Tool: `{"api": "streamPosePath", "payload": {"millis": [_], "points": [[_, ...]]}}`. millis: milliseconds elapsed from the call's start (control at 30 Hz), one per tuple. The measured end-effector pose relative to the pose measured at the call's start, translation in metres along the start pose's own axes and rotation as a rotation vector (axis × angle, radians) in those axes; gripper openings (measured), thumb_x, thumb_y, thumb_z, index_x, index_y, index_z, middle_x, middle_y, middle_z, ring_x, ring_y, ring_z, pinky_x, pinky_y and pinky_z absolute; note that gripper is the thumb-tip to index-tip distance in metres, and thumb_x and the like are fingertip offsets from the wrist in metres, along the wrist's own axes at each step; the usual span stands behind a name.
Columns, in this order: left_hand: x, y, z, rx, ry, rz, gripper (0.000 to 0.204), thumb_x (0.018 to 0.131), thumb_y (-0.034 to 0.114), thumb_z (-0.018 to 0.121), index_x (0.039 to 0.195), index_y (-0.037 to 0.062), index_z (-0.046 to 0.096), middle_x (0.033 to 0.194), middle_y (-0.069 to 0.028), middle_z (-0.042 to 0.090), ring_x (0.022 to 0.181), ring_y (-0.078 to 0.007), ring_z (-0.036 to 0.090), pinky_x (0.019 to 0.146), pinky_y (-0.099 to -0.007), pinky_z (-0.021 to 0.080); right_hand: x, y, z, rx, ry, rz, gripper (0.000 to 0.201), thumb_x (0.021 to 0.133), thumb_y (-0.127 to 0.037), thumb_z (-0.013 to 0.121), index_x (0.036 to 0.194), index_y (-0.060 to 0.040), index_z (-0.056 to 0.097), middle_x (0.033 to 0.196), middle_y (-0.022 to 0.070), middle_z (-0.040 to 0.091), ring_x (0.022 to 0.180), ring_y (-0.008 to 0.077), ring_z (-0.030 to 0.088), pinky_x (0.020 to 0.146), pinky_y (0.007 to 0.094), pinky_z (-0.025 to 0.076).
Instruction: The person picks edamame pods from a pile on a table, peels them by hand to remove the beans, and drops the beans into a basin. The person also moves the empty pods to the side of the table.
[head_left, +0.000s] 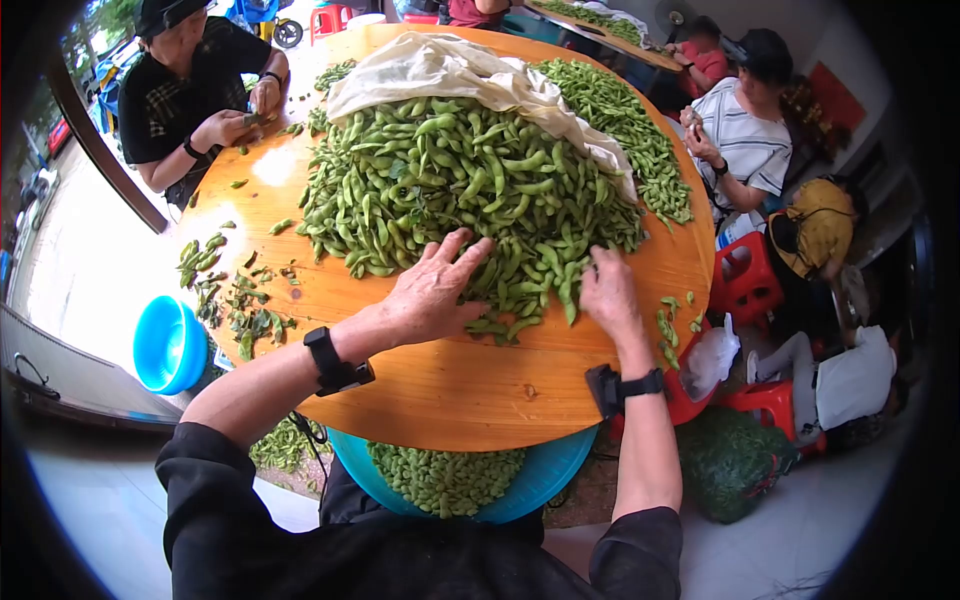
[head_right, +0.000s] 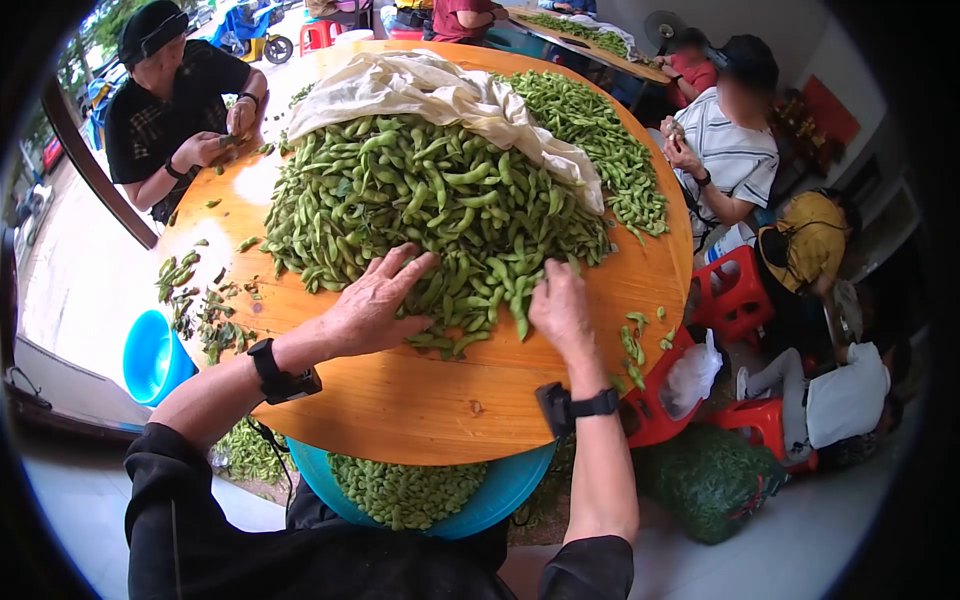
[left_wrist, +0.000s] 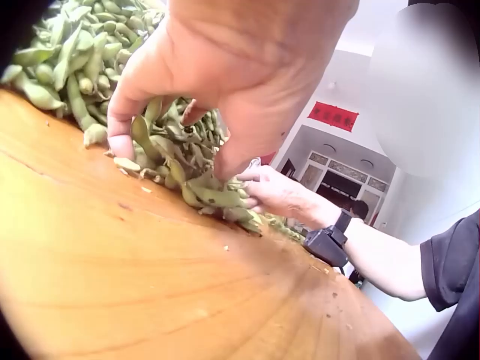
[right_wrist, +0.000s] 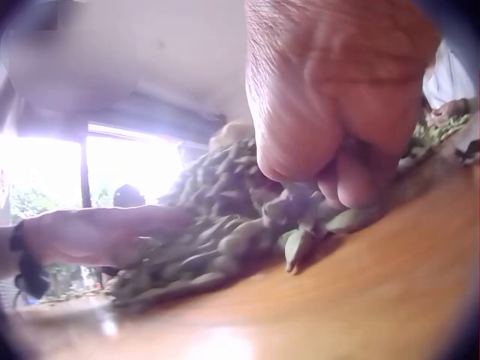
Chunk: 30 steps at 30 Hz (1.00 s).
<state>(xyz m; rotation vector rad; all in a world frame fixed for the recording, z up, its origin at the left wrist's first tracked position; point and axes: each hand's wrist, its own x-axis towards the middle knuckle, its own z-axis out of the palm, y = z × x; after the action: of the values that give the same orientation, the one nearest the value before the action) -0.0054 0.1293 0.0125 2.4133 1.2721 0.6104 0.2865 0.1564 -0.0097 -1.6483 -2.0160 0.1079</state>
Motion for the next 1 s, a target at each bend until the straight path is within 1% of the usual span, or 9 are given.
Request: {"api": "streamPosePath", "payload": {"millis": [67, 167, 333, 367, 433, 567, 667, 833, 1000], "points": [[-0.001, 0.002, -0.003, -0.079, -0.049, 0.037, 0.072, 0.079, 0.019, 0.074, 0.143, 0.0127, 0.041, 0.143, -0.0214, 0.036, 0.126, -0.0453, 0.044, 0.103, -0.0485, 0.043, -0.013, -0.039, -0.005, 0.068, -0.126, -0.098, 0.035, 0.085, 0.001, 0.052, 0.117, 0.0151, 0.054, 0.096, 0.0282, 0.059, 0.087, 0.0388, 0.064, 0.074, 0.0437, 0.057], [-0.019, 0.013, -0.009, -0.059, -0.144, 0.059, 0.069, 0.078, 0.018, 0.075, 0.140, 0.0120, 0.046, 0.142, -0.0210, 0.037, 0.125, -0.0457, 0.044, 0.102, -0.0483, 0.044, -0.044, -0.074, 0.013, 0.191, -0.058, -0.190, 0.056, 0.080, 0.008, 0.051, 0.135, 0.0067, 0.045, 0.097, 0.0253, 0.053, 0.085, 0.0388, 0.060, 0.073, 0.0434, 0.054], [-0.051, 0.013, -0.023, -0.076, -0.070, 0.169, 0.064, 0.078, 0.014, 0.075, 0.137, 0.0114, 0.049, 0.147, -0.0221, 0.033, 0.129, -0.0446, 0.041, 0.103, -0.0505, 0.043, -0.053, -0.110, -0.020, 0.292, -0.210, -0.376, 0.049, 0.078, 0.008, 0.054, 0.127, 0.0077, 0.054, 0.090, 0.0239, 0.051, 0.077, 0.0368, 0.058, 0.067, 0.0435, 0.050], [-0.057, 0.014, -0.029, -0.076, -0.070, 0.169, 0.064, 0.078, 0.014, 0.075, 0.137, 0.0114, 0.049, 0.147, -0.0221, 0.033, 0.129, -0.0446, 0.041, 0.103, -0.0505, 0.043, -0.044, -0.105, -0.042, 0.265, -0.293, -0.344, 0.047, 0.079, 0.007, 0.055, 0.125, 0.0072, 0.056, 0.085, 0.0218, 0.052, 0.075, 0.0370, 0.058, 0.068, 0.0444, 0.049], [-0.086, 0.021, -0.050, -0.047, -0.062, 0.095, 0.065, 0.078, 0.013, 0.076, 0.137, 0.0107, 0.048, 0.147, -0.0229, 0.033, 0.132, -0.0439, 0.039, 0.105, -0.0513, 0.041, -0.026, -0.064, -0.041, 0.201, -0.053, -0.250, 0.045, 0.079, 0.006, 0.055, 0.125, 0.0063, 0.058, 0.084, 0.0211, 0.055, 0.074, 0.0359, 0.060, 0.067, 0.0434, 0.050], [-0.126, 0.022, -0.042, -0.286, 0.060, -0.009, 0.055, 0.079, 0.008, 0.075, 0.129, 0.0045, 0.052, 0.138, -0.0228, 0.043, 0.117, -0.0416, 0.053, 0.094, -0.0454, 0.050, 0.005, 0.040, -0.043, -0.152, 0.003, 0.192, 0.039, 0.085, -0.004, 0.056, 0.122, 0.0083, 0.058, 0.105, 0.0304, 0.062, 0.093, 0.0406, 0.065, 0.079, 0.0421, 0.054], [-0.145, 0.026, -0.019, -0.480, 0.162, -0.137, 0.031, 0.081, -0.004, 0.067, 0.111, 0.0020, 0.062, 0.120, -0.0182, 0.056, 0.101, -0.0321, 0.063, 0.084, -0.0377, 0.053, 0.011, 0.042, -0.034, -0.147, -0.013, 0.167, 0.040, 0.086, -0.008, 0.055, 0.122, 0.0089, 0.057, 0.111, 0.0337, 0.061, 0.099, 0.0424, 0.064, 0.085, 0.0430, 0.053], [-0.143, 0.034, 0.002, -0.445, 0.343, -0.167, 0.023, 0.080, -0.008, 0.063, 0.100, 0.0013, 0.066, 0.108, -0.0145, 0.062, 0.091, -0.0277, 0.065, 0.076, -0.0333, 0.053, -0.005, -0.037, -0.010, 0.086, -0.181, -0.126, 0.047, 0.085, 0.001, 0.055, 0.132, 0.0074, 0.050, 0.095, 0.0242, 0.058, 0.086, 0.0350, 0.062, 0.076, 0.0430, 0.055], [-0.142, 0.033, 0.015, -0.420, 0.433, -0.215, 0.025, 0.077, -0.010, 0.065, 0.100, 0.0003, 0.065, 0.101, -0.0161, 0.064, 0.087, -0.0308, 0.065, 0.074, -0.0357, 0.054, -0.036, -0.098, -0.024, 0.259, -0.366, -0.280, 0.040, 0.084, 0.001, 0.058, 0.124, 0.0067, 0.056, 0.090, 0.0217, 0.058, 0.080, 0.0352, 0.060, 0.074, 0.0422, 0.052]]}}
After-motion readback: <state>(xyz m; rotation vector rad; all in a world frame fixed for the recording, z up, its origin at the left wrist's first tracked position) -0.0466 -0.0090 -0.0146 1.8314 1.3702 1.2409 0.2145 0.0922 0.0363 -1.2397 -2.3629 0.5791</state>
